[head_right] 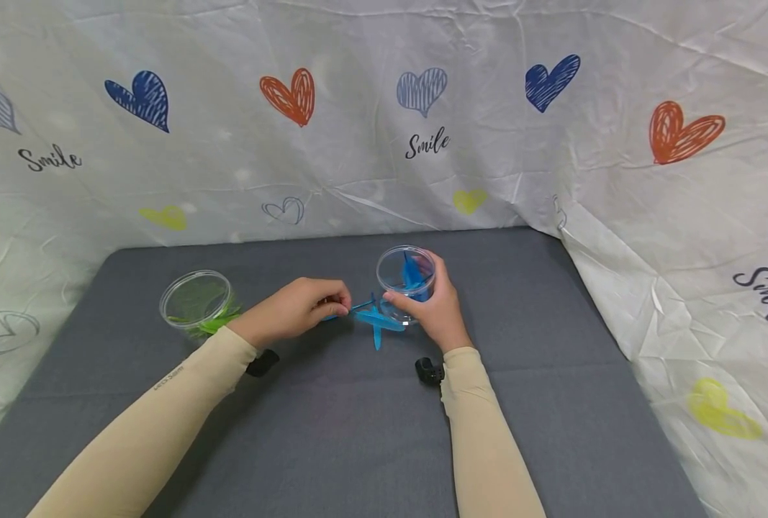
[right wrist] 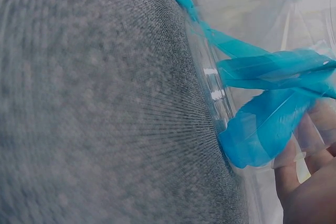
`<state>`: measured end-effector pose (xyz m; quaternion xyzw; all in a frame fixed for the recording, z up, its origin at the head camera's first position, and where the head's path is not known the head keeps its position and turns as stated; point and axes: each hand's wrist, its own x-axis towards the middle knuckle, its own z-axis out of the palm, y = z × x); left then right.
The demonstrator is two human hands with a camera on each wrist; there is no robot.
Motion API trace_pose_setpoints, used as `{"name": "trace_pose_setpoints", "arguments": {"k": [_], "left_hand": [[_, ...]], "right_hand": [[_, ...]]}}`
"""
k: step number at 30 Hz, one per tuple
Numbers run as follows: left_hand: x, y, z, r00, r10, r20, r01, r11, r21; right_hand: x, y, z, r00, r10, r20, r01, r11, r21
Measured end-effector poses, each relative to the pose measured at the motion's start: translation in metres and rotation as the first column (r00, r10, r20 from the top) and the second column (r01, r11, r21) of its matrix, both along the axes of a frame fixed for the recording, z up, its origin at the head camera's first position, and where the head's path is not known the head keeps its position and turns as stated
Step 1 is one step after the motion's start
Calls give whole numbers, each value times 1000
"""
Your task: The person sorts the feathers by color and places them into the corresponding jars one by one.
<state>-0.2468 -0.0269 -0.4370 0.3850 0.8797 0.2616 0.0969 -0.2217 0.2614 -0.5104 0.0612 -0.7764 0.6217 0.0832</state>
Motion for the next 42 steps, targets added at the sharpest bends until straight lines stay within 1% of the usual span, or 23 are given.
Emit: {"name": "trace_pose_setpoints", "arguments": {"k": [5,10,15,18,20,23,27,30,33,37,42], "left_hand": [[3,1,10,1000,11,27,-13,999,45],[5,3,17,1000,17,11,-18,997,69],[6,3,26,999,29,-45,-26,998,63],[6,2,32,995,30,-93,-24,998,66],[5,1,37,992,32,-119,-22,996,83],[5,1,45,989,46,-140,-28,991,127],[3,2,56,983,82,-165,-52,982,182],[1,3,65,976,111,-186,-71,976,207],[-1,5,73,971,127,-203,-76,968,240],[-4,9,80,960,151,-236,-83,958,276],[-10,17,87,944,175,-278,-91,952,291]], "right_hand": [[-1,1,-1,1000,-3,-5,3,1000,-1],[-1,1,-2,1000,-1,-5,1,1000,-7],[1,2,-1,1000,-3,-4,3,1000,0],[1,2,0,1000,-2,1,2,1000,-4],[1,2,0,1000,1,6,-1,1000,-11],[1,2,0,1000,3,11,-3,1000,-15],[1,2,1,1000,6,15,-6,1000,-15],[1,2,2,1000,6,20,-6,1000,-16],[1,2,2,1000,5,23,-5,1000,-19],[1,0,2,1000,11,21,-11,1000,-19],[-2,0,0,1000,2,0,-2,1000,-13]]}}
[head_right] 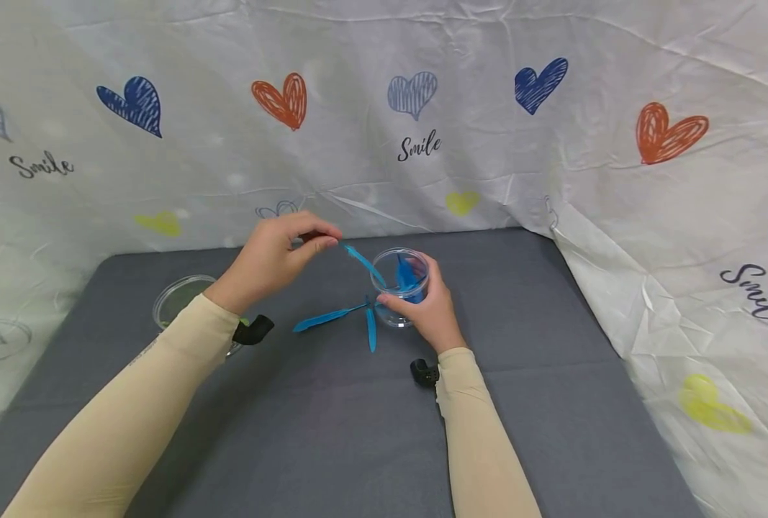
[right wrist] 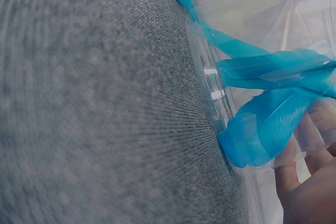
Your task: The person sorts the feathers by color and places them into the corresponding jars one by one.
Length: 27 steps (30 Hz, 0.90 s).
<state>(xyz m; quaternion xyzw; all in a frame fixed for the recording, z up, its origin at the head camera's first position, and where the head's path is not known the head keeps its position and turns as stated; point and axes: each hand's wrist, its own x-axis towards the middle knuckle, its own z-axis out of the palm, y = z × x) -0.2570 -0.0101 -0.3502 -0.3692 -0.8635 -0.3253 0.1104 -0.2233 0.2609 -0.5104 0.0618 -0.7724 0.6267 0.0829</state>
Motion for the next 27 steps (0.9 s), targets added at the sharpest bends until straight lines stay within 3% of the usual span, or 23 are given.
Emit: {"name": "trace_pose_setpoints", "arguments": {"k": [7,17,27], "left_hand": [[-6,11,4,998,14,-54,-16,999,-43],[-10,20,-3,1000,12,-5,-12,993,-121],[-10,31,-8,1000,-23,3,23,980,-200]], "right_hand": [[0,0,-1,1000,-8,-11,8,1000,3],[1,0,0,1000,2,-15,-2,1000,4],[0,0,0,1000,-1,-9,1,1000,5]]}}
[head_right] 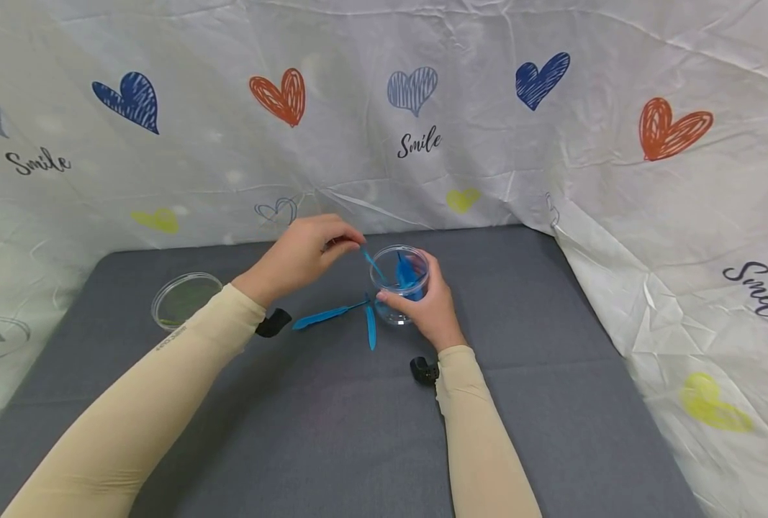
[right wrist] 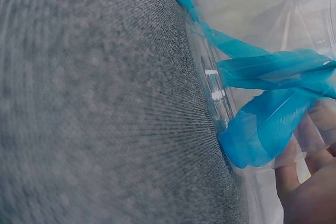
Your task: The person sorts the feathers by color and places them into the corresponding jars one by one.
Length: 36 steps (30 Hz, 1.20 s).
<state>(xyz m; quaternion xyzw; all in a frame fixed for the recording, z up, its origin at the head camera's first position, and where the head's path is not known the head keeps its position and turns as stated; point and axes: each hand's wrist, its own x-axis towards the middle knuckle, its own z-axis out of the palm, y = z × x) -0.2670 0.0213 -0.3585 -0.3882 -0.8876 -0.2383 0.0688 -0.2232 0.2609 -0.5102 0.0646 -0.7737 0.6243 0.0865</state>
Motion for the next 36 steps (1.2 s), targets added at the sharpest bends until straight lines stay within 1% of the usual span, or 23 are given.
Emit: {"name": "trace_pose_setpoints", "arguments": {"k": [4,8,13,17,25,28,31,36], "left_hand": [[-1,7,-4,1000,-23,16,24,999,-37],[1,15,-9,998,-38,50,41,997,-64],[3,20,-13,997,-43,61,47,997,-62],[4,21,-13,997,-47,60,51,997,-57],[3,16,-17,998,-4,64,6,1000,-26],[2,14,-20,997,24,73,-23,1000,-16],[1,11,-24,993,62,97,-61,998,-13],[-1,9,-32,981,123,148,-121,992,-17]], "right_hand": [[0,0,0,1000,5,3,-5,1000,-3],[0,0,0,1000,16,15,-16,1000,-21],[0,0,0,999,26,24,-25,999,-36],[0,0,0,999,26,22,-25,999,-34],[0,2,-1,1000,26,12,-26,999,-25],[0,2,-1,1000,26,9,-26,999,-26],[0,2,-1,1000,26,4,-26,999,-23],[-1,2,-2,1000,20,-8,-20,1000,-15]]}}
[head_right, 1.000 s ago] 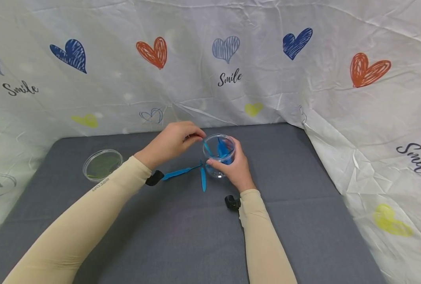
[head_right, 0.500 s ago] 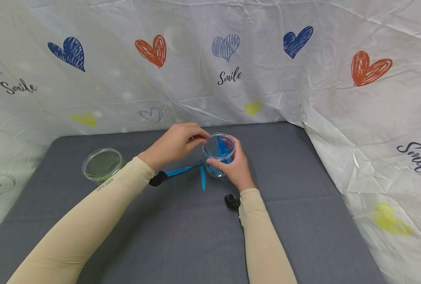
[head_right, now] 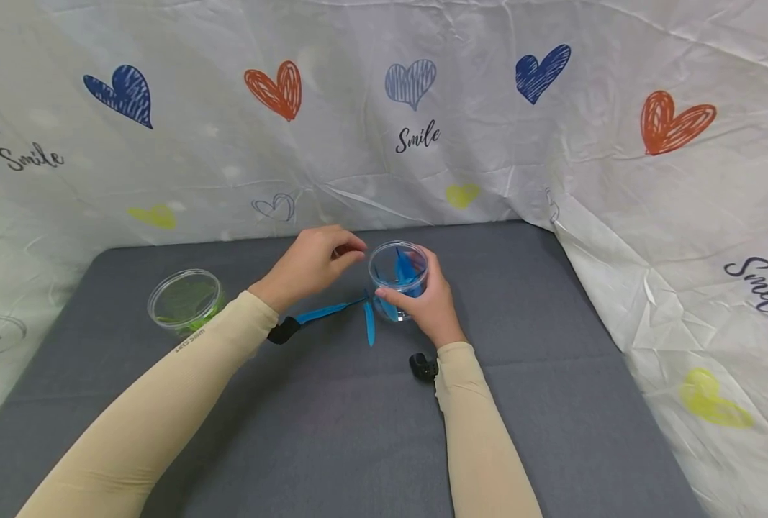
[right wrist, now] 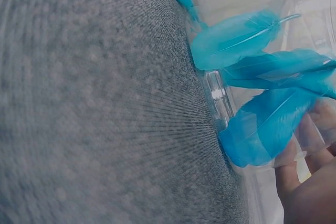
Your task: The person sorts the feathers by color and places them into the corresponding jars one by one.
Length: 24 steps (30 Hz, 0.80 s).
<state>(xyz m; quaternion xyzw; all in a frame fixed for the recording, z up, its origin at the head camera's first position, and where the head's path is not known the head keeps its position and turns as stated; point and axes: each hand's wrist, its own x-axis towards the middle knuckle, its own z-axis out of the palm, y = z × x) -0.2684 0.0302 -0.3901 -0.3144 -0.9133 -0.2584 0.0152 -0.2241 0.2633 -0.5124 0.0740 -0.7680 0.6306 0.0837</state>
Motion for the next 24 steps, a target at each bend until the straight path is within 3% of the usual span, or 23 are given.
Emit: {"name": "trace_pose_setpoints", "arguments": {"k": [5,10,14,19,24], "left_hand": [[-5,-2,-13,996,72,55,-72,997,-11],[-8,-2,-31,981,139,137,-131,989,-67],[-11,0,-44,971,174,166,-158,982,-107],[-16,5,-58,957,199,211,-166,972,-167],[-21,12,-67,934,247,260,-189,955,-229]], "right_hand": [[1,-1,1,1000,-10,3,10,1000,7],[0,-1,0,999,-15,32,15,1000,10],[1,-1,2,998,-8,57,8,1000,3],[9,-4,19,997,1,72,0,1000,-17],[18,-6,33,998,7,67,-5,1000,-26]]}}
